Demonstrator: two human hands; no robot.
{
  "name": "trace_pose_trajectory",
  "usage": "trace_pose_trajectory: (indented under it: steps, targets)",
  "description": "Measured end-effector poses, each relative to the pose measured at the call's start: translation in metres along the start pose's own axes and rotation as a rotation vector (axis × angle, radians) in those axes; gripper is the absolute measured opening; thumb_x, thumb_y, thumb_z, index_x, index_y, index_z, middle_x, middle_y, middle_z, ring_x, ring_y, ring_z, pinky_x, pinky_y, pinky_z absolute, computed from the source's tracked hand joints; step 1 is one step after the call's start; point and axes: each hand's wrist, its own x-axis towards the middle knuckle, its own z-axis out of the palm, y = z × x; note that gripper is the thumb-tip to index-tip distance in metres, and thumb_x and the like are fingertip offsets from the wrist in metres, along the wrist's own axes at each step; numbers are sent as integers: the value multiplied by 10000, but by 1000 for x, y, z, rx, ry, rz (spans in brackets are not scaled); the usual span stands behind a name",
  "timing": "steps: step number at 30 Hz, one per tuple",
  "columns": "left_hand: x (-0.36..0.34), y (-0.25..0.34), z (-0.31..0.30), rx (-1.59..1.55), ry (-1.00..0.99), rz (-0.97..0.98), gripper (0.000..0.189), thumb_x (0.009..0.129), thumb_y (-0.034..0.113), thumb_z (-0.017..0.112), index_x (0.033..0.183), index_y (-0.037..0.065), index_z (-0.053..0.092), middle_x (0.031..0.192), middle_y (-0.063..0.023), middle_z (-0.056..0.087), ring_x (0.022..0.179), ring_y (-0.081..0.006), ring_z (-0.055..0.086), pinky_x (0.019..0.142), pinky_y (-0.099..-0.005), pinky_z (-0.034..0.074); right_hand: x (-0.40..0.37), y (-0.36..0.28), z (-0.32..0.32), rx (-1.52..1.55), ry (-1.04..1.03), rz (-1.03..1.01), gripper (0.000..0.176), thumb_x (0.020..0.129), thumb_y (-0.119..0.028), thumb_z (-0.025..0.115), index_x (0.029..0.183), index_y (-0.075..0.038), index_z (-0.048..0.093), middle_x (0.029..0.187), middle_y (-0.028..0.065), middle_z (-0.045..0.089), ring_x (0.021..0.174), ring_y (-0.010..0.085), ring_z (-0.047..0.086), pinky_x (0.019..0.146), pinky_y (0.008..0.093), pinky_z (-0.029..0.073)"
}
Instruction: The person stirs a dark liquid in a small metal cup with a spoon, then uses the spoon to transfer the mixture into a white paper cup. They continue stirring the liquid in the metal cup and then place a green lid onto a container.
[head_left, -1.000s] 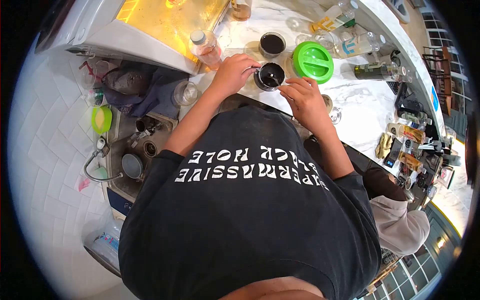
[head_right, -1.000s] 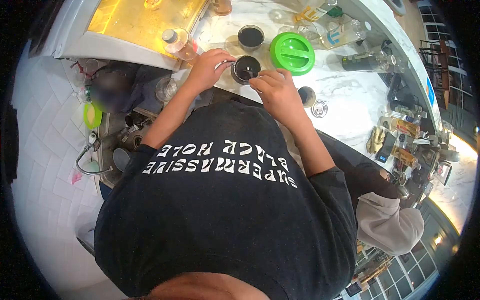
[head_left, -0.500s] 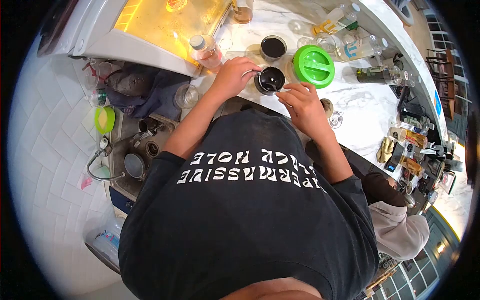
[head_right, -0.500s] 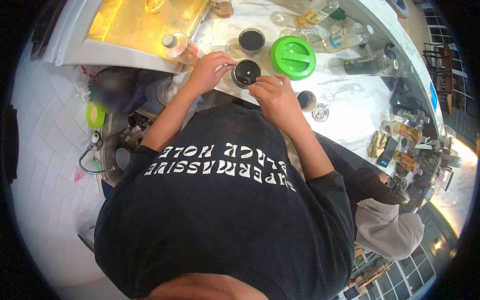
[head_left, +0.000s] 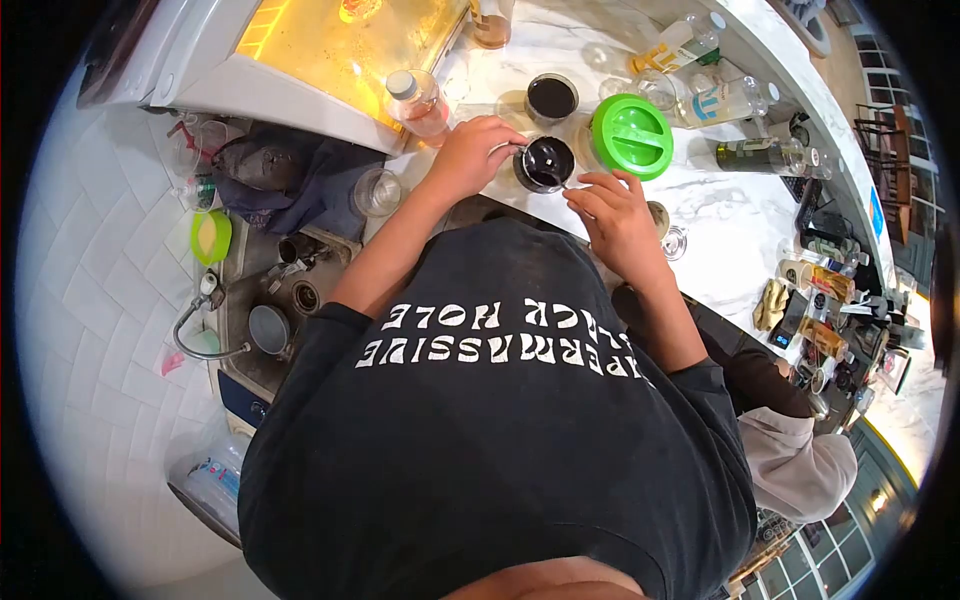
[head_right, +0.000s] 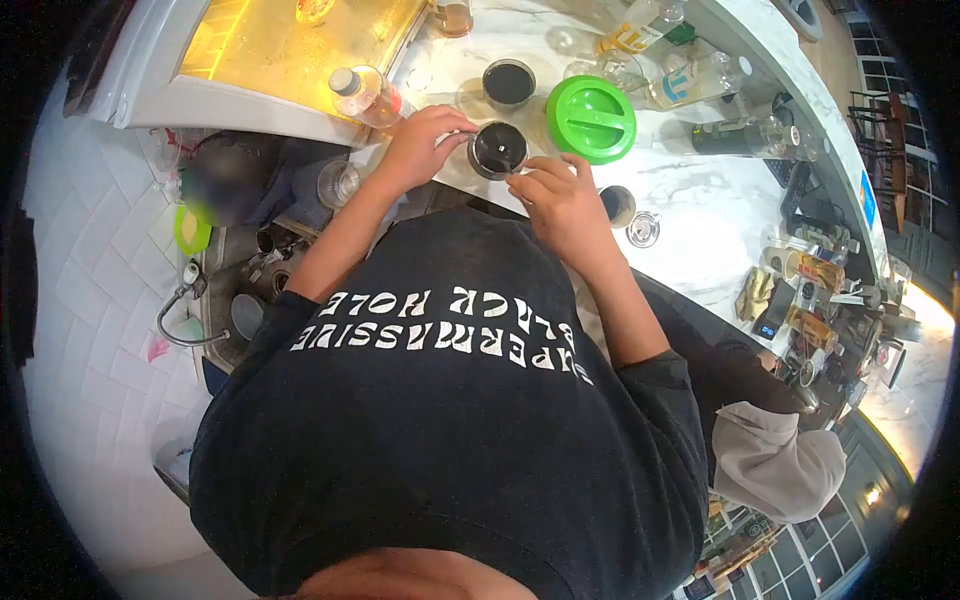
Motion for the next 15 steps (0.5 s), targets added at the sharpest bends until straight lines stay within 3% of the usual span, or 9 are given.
trace_pose_trajectory:
  steps: [12, 15]
  targets:
    - [0, -2, 1, -34, -8, -5, 172, 919, 89, 755, 1085, 74, 795, 1059, -103, 744, 1035, -320, 699, 915, -411, 557, 2, -3, 1, 1, 23, 8, 193, 891, -75, 769, 1081, -103, 744, 1023, 43, 760, 1122, 219, 702, 1034, 476, 457]
    - [1, -6, 3, -49, 26, 19, 155, 911, 129, 754, 1058, 113, 801, 1033, -79, 751, 1005, -326, 694, 880, -443, 547, 5, -1, 4, -12, 40, 20, 183, 898, -84, 770, 1079, -100, 745, 1021, 44, 761, 1124, 220, 702, 1033, 473, 458]
